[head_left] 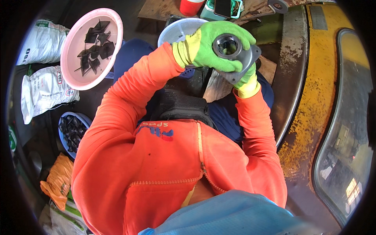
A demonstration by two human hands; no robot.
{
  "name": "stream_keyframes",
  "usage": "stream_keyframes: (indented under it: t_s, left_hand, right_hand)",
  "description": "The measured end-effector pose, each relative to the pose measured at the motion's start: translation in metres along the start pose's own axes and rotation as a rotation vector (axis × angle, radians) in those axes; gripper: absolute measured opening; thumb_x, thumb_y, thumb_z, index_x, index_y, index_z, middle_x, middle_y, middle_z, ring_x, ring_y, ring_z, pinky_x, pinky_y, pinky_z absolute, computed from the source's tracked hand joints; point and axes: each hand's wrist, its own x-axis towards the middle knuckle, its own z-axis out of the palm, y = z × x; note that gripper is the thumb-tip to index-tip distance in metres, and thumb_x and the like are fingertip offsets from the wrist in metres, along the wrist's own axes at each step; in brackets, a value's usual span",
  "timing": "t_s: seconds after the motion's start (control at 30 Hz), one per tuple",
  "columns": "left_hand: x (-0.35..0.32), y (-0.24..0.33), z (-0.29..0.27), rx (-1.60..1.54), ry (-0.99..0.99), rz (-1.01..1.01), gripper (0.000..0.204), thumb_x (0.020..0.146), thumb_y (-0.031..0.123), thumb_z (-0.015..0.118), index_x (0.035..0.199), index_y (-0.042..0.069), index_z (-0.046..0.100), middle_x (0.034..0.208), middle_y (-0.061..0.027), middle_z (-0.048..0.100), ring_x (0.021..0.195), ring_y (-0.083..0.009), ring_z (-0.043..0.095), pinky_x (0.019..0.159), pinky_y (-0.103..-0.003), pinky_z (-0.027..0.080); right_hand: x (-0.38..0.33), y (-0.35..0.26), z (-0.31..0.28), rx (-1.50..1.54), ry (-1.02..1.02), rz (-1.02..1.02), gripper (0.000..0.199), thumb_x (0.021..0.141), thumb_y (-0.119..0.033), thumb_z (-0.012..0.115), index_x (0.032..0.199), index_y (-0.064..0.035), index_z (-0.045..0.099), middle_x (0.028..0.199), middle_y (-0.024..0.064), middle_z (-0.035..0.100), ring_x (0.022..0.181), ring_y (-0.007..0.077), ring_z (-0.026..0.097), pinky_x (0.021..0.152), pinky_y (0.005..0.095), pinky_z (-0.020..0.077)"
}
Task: The person sits on the floor and repeatedly picks up small dark metal parts from a white bowl, rubs them with a cloth, and places them into a pink bowl. The person continues this process for several parts.
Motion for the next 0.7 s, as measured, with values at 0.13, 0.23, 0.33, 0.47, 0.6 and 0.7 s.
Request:
stream_keyframes:
  t_s: [0.13,0.23,0.33,0.47,0.6,0.7]
  left_hand:
    - [-0.001,0.003,-0.008,0.029,-0.187,0.022,0.043,0.064,0.018,0.084,0.1,0.004,0.065,0.115,-0.0148,0.066,0.105,-0.0287,0.062,0.09,-0.039,0.049]
    - [0.0,-0.003,-0.007,-0.236,-0.364,0.0,0.045,0.063,0.021,0.085,0.099,0.004,0.065,0.113,-0.0157,0.066,0.107,-0.0312,0.062,0.092,-0.042,0.048]
    - [0.005,-0.009,-0.006,-0.404,-0.562,0.04,0.047,0.062,0.024,0.086,0.097,0.003,0.065,0.112,-0.0169,0.067,0.11,-0.0356,0.059,0.096,-0.046,0.045]
    - [0.019,-0.006,-0.023,-0.24,-0.525,-0.031,0.059,0.064,0.023,0.08,0.117,0.003,0.062,0.129,-0.0167,0.058,0.129,-0.0305,0.046,0.108,-0.043,0.035]
    - [0.019,0.004,-0.021,0.338,-0.11,-0.086,0.076,0.066,0.024,0.079,0.134,0.004,0.053,0.144,-0.0156,0.046,0.135,-0.0253,0.042,0.111,-0.038,0.033]
    - [0.003,-0.003,0.02,0.172,0.236,-0.177,0.06,0.068,0.019,0.085,0.12,0.003,0.059,0.141,-0.0143,0.049,0.125,-0.0228,0.05,0.104,-0.037,0.04]
  right_hand:
    - [-0.022,0.014,0.004,0.806,-0.175,0.229,0.052,0.088,-0.02,0.067,0.135,-0.0067,0.047,0.132,0.0087,0.053,0.121,0.0202,0.053,0.099,0.0356,0.0466]
    - [-0.034,0.014,0.01,0.773,-0.289,0.196,0.058,0.088,-0.018,0.069,0.139,-0.0064,0.044,0.136,0.0083,0.051,0.126,0.0196,0.05,0.103,0.0355,0.0443]
    - [-0.028,0.003,0.021,0.983,-0.169,0.318,0.062,0.082,-0.019,0.075,0.136,-0.0063,0.047,0.13,0.0053,0.056,0.113,0.018,0.057,0.096,0.033,0.0482]
    - [-0.007,-0.006,0.004,0.485,-0.114,0.243,0.061,0.074,-0.024,0.081,0.126,-0.0047,0.055,0.122,0.0085,0.06,0.11,0.02,0.059,0.096,0.0345,0.0477]
    - [0.01,0.004,-0.004,0.292,0.181,0.155,0.046,0.079,-0.014,0.075,0.119,-0.0019,0.057,0.11,0.0114,0.066,0.1,0.0229,0.065,0.088,0.0348,0.0516]
    - [0.005,0.009,0.003,0.274,0.194,0.178,0.049,0.094,-0.033,0.054,0.132,-0.0025,0.046,0.126,0.0143,0.057,0.114,0.0262,0.058,0.095,0.0371,0.0496]
